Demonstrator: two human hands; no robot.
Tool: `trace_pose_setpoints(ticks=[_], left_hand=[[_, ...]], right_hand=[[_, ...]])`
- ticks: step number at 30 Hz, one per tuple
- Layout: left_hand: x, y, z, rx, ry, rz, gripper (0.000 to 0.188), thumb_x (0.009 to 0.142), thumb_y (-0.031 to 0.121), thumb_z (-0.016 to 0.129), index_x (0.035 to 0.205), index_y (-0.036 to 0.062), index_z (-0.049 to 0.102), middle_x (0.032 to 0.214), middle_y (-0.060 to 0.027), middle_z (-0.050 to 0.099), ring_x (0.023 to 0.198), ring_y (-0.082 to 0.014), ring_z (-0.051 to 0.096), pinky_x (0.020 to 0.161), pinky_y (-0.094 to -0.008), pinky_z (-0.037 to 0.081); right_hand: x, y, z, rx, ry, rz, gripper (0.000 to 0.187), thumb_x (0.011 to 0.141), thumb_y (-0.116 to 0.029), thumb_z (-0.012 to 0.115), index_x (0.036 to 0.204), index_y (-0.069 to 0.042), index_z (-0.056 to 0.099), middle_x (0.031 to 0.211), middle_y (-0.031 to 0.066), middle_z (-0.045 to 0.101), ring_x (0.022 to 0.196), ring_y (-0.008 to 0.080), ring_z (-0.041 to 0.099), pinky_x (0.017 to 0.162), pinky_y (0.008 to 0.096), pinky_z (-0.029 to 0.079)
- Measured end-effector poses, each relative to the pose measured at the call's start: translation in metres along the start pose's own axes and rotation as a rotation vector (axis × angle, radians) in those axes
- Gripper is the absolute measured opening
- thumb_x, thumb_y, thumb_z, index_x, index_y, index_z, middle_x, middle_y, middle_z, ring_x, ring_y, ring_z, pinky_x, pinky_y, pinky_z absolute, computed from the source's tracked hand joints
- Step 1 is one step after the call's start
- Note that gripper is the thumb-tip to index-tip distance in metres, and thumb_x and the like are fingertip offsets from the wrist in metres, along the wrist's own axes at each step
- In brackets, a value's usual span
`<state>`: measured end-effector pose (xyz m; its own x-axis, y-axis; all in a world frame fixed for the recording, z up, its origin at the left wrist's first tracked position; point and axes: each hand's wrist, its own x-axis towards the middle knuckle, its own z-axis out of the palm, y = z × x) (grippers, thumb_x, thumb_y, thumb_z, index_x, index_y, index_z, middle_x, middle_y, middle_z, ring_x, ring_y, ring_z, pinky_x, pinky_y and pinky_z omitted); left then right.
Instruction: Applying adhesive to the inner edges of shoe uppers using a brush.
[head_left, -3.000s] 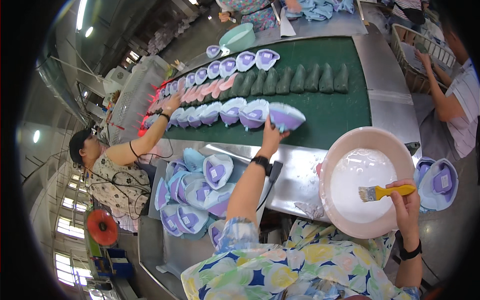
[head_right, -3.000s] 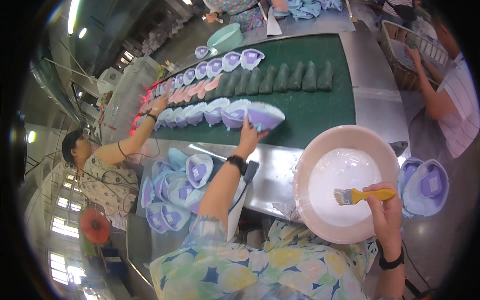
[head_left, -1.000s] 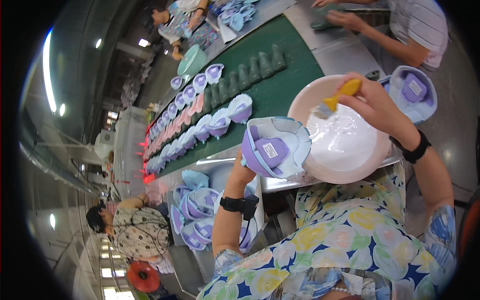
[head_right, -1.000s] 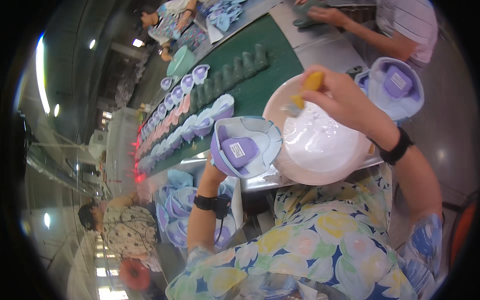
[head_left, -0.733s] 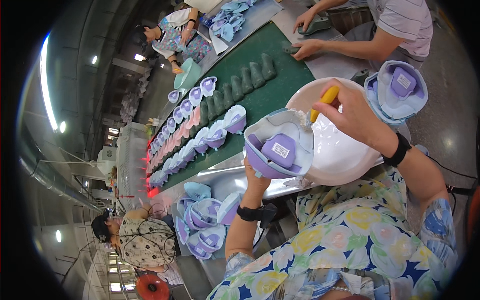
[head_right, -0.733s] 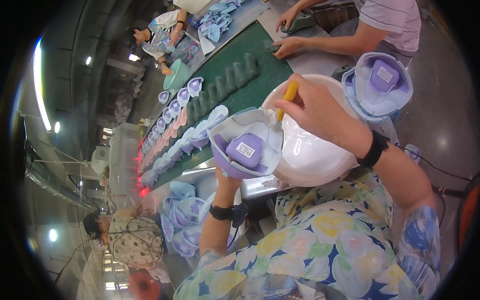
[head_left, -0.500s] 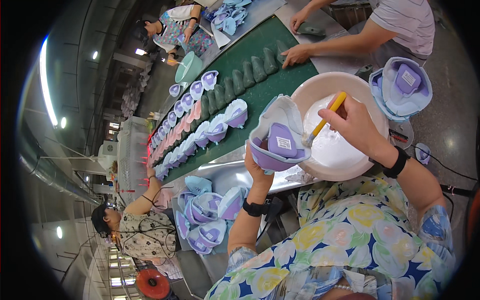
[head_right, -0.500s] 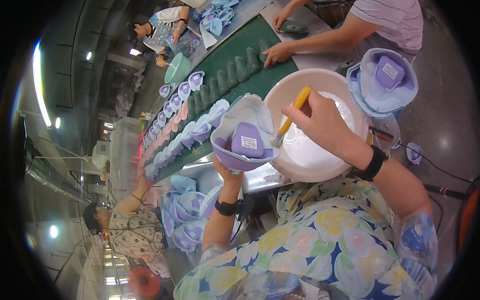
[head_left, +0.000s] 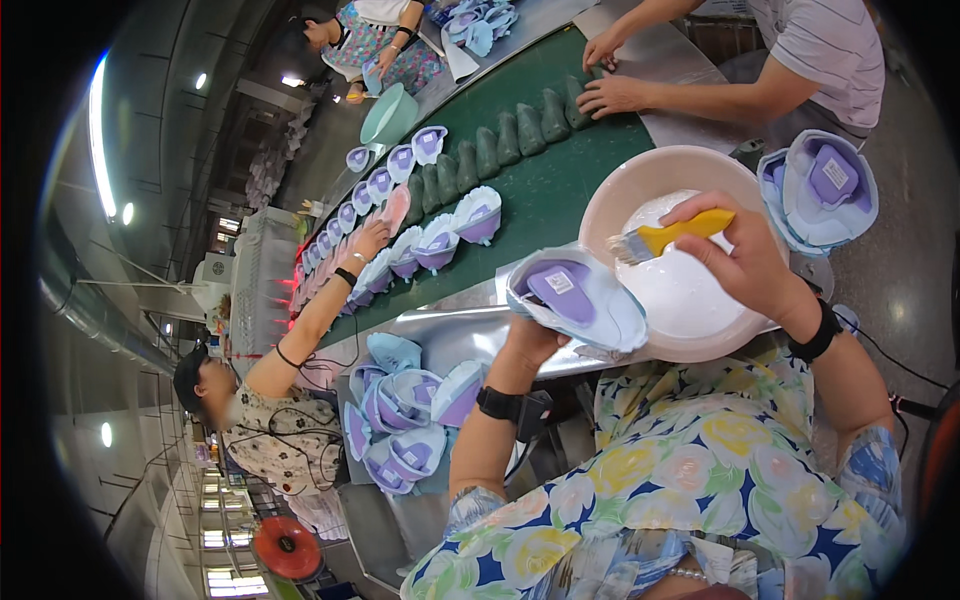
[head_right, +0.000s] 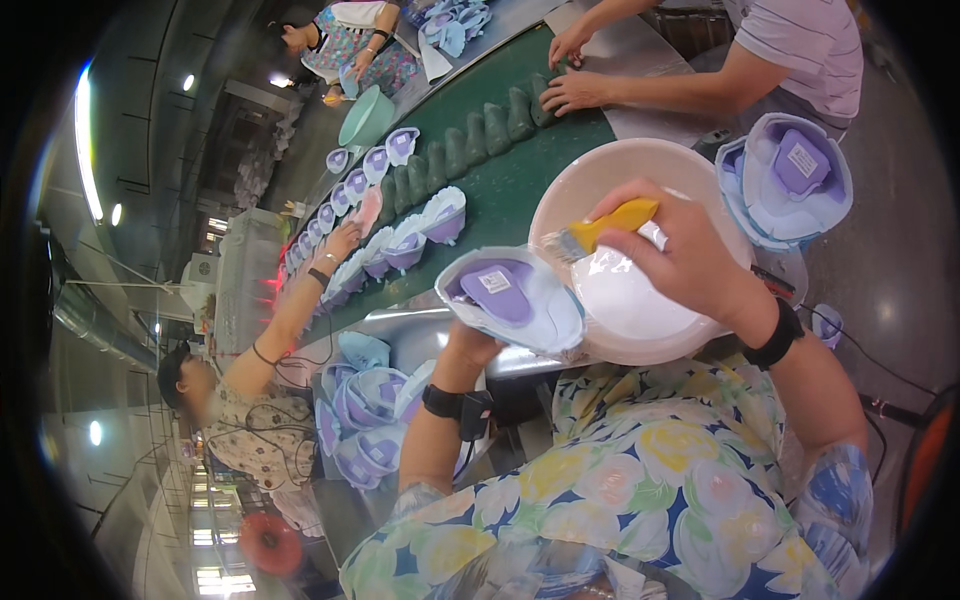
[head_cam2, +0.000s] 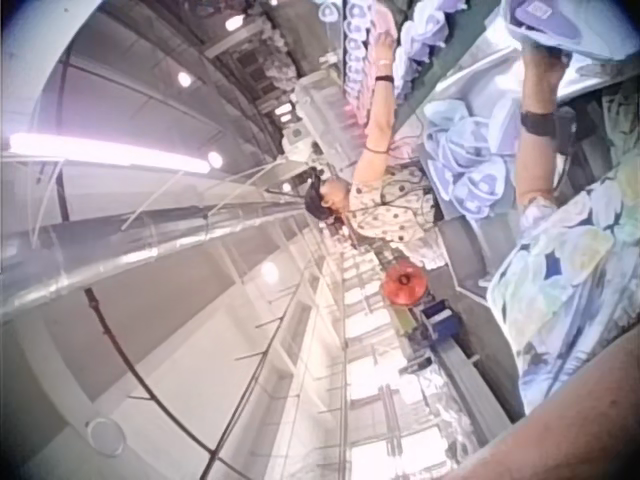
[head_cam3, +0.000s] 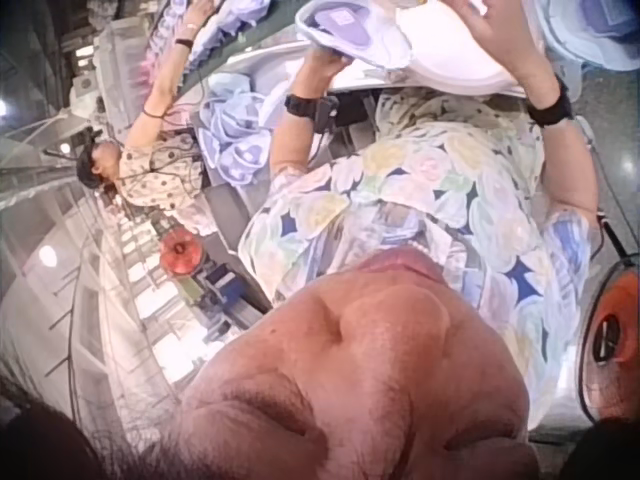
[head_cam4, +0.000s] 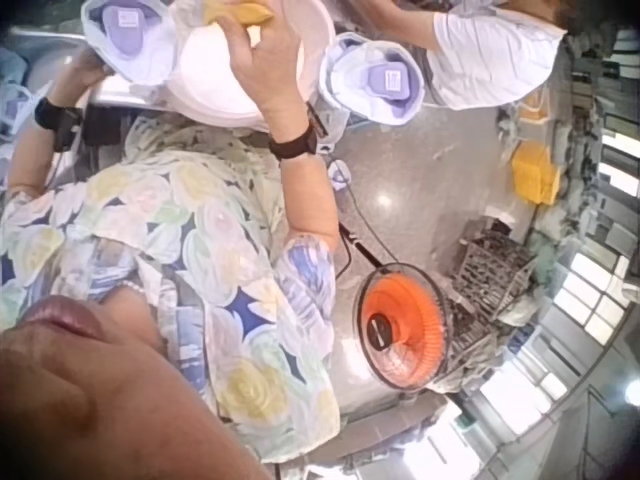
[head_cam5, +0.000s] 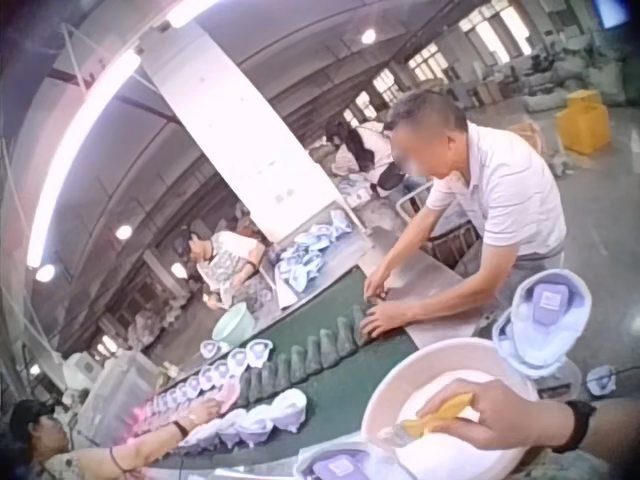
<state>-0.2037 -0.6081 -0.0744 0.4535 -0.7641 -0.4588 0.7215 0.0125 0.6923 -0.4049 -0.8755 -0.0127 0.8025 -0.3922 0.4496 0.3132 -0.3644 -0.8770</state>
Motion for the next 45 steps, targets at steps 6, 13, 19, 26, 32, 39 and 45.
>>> trace_pose_setpoints(ticks=[6, 13, 19, 26, 32, 39, 45], left_hand=[[-0.002, -0.026, 0.052, -0.115, -0.143, -0.248, 0.045, 0.103, 0.043, 0.052, 0.128, 0.0074, 0.06, 0.112, -0.0075, 0.072, 0.088, -0.0166, 0.074, 0.067, -0.0319, 0.065], [-0.003, -0.016, 0.06, -0.009, -0.102, 0.028, 0.048, 0.101, 0.042, 0.055, 0.136, 0.0082, 0.056, 0.127, -0.0103, 0.066, 0.109, -0.0222, 0.07, 0.088, -0.0389, 0.062], [-0.009, -0.001, 0.04, 1.014, -0.056, 0.593, 0.059, 0.088, 0.013, 0.076, 0.141, 0.0055, 0.051, 0.134, -0.0107, 0.062, 0.118, -0.0234, 0.064, 0.1, -0.0376, 0.054], [0.006, 0.004, 0.014, 0.586, -0.033, 0.22, 0.063, 0.091, 0.013, 0.072, 0.147, 0.0092, 0.044, 0.137, -0.0083, 0.059, 0.121, -0.0207, 0.06, 0.103, -0.0366, 0.051], [0.011, 0.017, -0.017, 0.492, 0.257, 0.491, 0.034, 0.103, 0.026, 0.055, 0.133, 0.0115, 0.051, 0.115, -0.006, 0.066, 0.104, -0.0208, 0.067, 0.084, -0.04, 0.059], [0.081, 0.029, -0.113, 0.272, 0.491, 0.342, 0.029, 0.105, 0.015, 0.048, 0.134, 0.013, 0.045, 0.118, -0.0115, 0.062, 0.084, -0.0234, 0.069, 0.067, -0.0359, 0.059], [0.174, 0.047, -0.165, 0.261, 0.501, 0.41, 0.049, 0.103, 0.009, 0.044, 0.149, 0.0167, 0.029, 0.128, -0.0145, 0.058, 0.093, -0.0249, 0.068, 0.07, -0.0351, 0.059]], right_hand=[[0.02, -0.014, 0.027, 0.053, -0.144, -0.314, 0.028, 0.088, -0.007, 0.076, 0.113, -0.006, 0.063, 0.109, 0.012, 0.07, 0.096, 0.0315, 0.068, 0.083, 0.0373, 0.054], [0.035, -0.015, 0.026, -0.127, -0.249, -0.13, 0.018, 0.091, -0.013, 0.07, 0.105, -0.005, 0.061, 0.097, 0.0158, 0.067, 0.089, 0.0373, 0.065, 0.077, 0.0422, 0.052], [0.029, -0.007, 0.003, -0.126, -0.297, 0.136, 0.017, 0.093, -0.016, 0.067, 0.103, -0.003, 0.061, 0.088, 0.018, 0.068, 0.079, 0.0352, 0.066, 0.073, 0.0394, 0.051], [0.038, -0.004, 0.012, -0.044, -0.097, -0.049, 0.014, 0.093, -0.012, 0.068, 0.104, -0.004, 0.062, 0.093, 0.0152, 0.069, 0.08, 0.0311, 0.066, 0.073, 0.0381, 0.05], [0.035, -0.003, 0.0, -0.143, -0.124, 0.064, 0.016, 0.092, -0.004, 0.067, 0.107, -0.003, 0.061, 0.098, 0.0151, 0.069, 0.089, 0.031, 0.069, 0.079, 0.0357, 0.051], [-0.014, 0.022, -0.024, -0.048, -0.011, 0.292, 0.016, 0.092, -0.002, 0.064, 0.107, 0.0, 0.061, 0.101, 0.0129, 0.069, 0.095, 0.0231, 0.068, 0.086, 0.0317, 0.05], [-0.027, 0.025, -0.028, 0.044, 0.009, 0.456, 0.015, 0.095, -0.002, 0.061, 0.109, 0.0, 0.06, 0.104, 0.0092, 0.067, 0.098, 0.0173, 0.064, 0.088, 0.029, 0.049]])
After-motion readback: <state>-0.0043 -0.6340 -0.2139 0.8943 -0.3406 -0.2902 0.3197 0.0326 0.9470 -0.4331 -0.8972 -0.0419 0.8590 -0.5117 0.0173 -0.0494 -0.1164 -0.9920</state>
